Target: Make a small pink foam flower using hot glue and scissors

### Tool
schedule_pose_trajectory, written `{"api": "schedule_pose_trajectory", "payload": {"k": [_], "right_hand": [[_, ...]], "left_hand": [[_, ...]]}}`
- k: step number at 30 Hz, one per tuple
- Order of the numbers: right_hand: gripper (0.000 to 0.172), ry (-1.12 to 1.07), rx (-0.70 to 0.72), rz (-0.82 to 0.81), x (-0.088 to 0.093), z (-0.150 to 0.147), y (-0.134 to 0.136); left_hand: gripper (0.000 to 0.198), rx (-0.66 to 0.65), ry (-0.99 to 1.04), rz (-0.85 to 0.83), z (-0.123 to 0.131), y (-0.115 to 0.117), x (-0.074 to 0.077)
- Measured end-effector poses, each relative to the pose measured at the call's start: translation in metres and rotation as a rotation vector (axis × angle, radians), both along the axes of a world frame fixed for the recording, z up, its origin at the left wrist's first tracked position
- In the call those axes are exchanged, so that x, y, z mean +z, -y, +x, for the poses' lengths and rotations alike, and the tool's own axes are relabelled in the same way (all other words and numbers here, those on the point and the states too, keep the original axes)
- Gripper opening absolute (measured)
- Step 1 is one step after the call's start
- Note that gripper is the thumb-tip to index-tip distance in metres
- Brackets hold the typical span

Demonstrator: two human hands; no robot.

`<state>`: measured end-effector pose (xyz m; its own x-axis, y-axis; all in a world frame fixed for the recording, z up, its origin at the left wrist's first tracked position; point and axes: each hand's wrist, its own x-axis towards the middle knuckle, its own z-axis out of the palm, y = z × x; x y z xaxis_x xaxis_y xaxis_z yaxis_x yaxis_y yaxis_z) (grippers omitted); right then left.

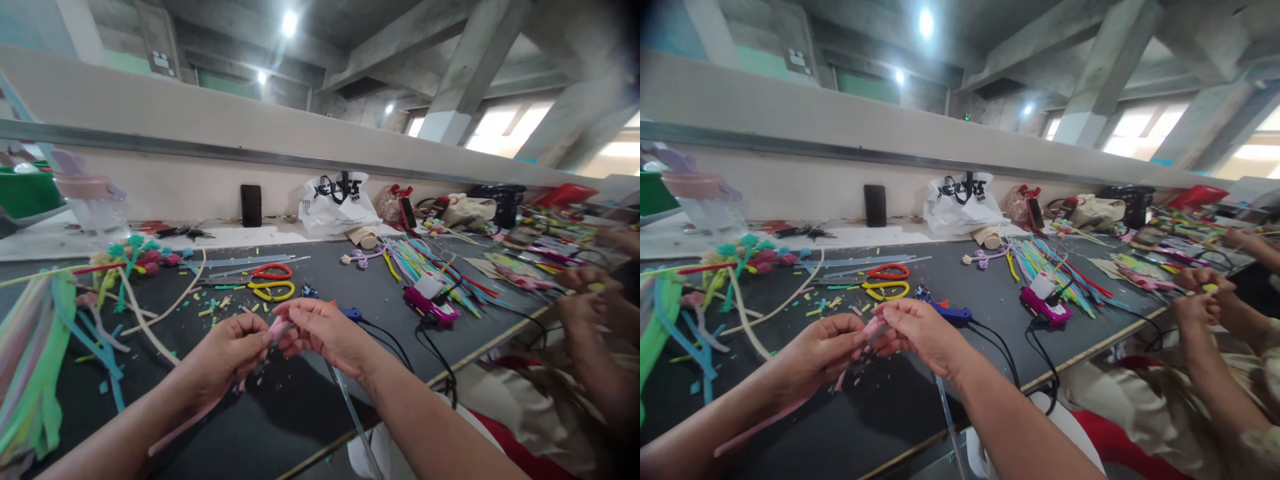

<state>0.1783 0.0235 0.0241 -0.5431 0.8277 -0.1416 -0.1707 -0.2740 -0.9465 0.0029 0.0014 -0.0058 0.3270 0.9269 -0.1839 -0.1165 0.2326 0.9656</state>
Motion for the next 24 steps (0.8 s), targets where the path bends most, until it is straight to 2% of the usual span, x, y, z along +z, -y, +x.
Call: {"api": "schedule_pose_trajectory", "payload": {"k": [3,8,15,24], "right_hand": [[0.028,0.008,-0.007,0.095,0.003,0.003,0.000],[0.024,0.080,-0.012,0.214,0.002,-0.002,0.007],[0.017,0.173,-0.101,0.217,0.000,-0.006,0.005],[0.020,0.163,-0.093,0.205,0.002,-0.008,0.007]], "left_hand": [[0.026,-0.040,0.084,-0.017,-0.003,-0.002,0.000],[0.024,-0.080,0.078,0.005,-0.002,0.000,0.000],[0.024,-0.059,0.054,0.007,0.000,0.001,0.004],[0.025,-0.061,0.030,0.039,0.000,0.001,0.006]]}}
